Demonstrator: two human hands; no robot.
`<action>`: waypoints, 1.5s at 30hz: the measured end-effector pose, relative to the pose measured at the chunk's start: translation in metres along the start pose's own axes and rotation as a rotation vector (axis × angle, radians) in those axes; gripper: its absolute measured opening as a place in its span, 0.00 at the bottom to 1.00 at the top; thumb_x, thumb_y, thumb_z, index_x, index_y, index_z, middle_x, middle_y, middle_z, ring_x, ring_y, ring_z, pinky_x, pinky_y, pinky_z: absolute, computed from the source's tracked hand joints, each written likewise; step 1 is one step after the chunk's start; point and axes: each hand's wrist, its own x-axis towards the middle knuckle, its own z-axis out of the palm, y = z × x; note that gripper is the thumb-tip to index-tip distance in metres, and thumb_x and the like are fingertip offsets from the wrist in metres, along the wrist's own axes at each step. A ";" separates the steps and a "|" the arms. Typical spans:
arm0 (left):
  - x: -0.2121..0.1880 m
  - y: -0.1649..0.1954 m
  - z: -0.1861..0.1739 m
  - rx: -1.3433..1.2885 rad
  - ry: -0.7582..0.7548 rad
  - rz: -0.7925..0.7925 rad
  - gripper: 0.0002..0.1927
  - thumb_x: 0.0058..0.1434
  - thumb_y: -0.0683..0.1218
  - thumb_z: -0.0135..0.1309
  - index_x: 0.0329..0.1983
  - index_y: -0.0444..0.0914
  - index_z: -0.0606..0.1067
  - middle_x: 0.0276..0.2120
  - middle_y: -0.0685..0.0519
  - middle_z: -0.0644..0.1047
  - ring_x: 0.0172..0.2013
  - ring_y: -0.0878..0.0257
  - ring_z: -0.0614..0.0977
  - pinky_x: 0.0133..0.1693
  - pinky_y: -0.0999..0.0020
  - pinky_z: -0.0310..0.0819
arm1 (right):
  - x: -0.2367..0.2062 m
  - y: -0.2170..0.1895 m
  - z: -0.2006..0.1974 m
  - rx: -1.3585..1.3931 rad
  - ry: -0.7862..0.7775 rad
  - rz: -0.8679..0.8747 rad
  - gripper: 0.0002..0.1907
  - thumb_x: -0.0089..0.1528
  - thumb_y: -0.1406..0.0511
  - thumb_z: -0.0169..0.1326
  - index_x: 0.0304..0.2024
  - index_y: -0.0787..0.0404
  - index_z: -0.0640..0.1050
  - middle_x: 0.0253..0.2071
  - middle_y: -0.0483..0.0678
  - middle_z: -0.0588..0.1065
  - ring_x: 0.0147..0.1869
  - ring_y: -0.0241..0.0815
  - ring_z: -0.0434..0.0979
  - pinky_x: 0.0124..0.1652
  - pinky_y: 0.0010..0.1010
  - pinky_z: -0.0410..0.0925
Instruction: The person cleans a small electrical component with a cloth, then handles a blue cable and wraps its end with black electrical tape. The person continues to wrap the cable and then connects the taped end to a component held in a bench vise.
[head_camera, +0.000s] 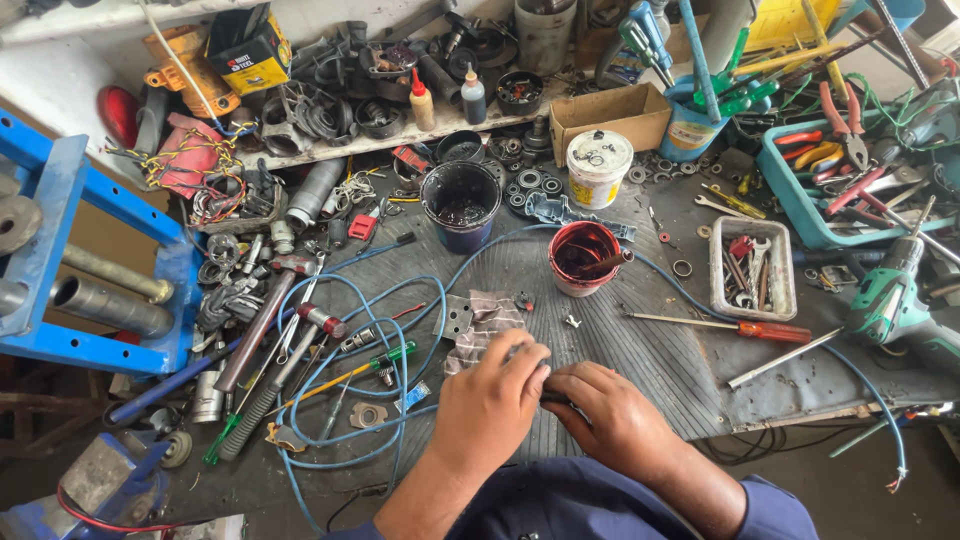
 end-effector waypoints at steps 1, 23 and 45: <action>-0.002 -0.004 0.002 -0.004 0.018 0.013 0.09 0.63 0.47 0.58 0.46 0.42 0.77 0.46 0.53 0.80 0.32 0.52 0.86 0.32 0.59 0.80 | -0.001 0.000 0.001 -0.008 -0.002 0.013 0.17 0.56 0.66 0.63 0.47 0.63 0.77 0.44 0.53 0.78 0.48 0.54 0.79 0.46 0.42 0.71; -0.028 -0.039 -0.019 -0.043 0.041 0.456 0.15 0.55 0.45 0.69 0.42 0.45 0.76 0.54 0.51 0.77 0.50 0.54 0.78 0.55 0.54 0.65 | 0.010 -0.001 -0.009 0.462 -0.116 0.575 0.14 0.60 0.65 0.60 0.47 0.64 0.82 0.37 0.45 0.82 0.38 0.31 0.77 0.38 0.27 0.71; -0.060 -0.029 -0.023 -0.283 -0.233 0.116 0.17 0.51 0.46 0.63 0.47 0.44 0.82 0.74 0.39 0.55 0.75 0.39 0.49 0.69 0.30 0.25 | 0.015 -0.034 -0.010 0.209 -0.030 0.370 0.16 0.56 0.70 0.58 0.47 0.63 0.81 0.43 0.51 0.79 0.43 0.51 0.84 0.41 0.36 0.76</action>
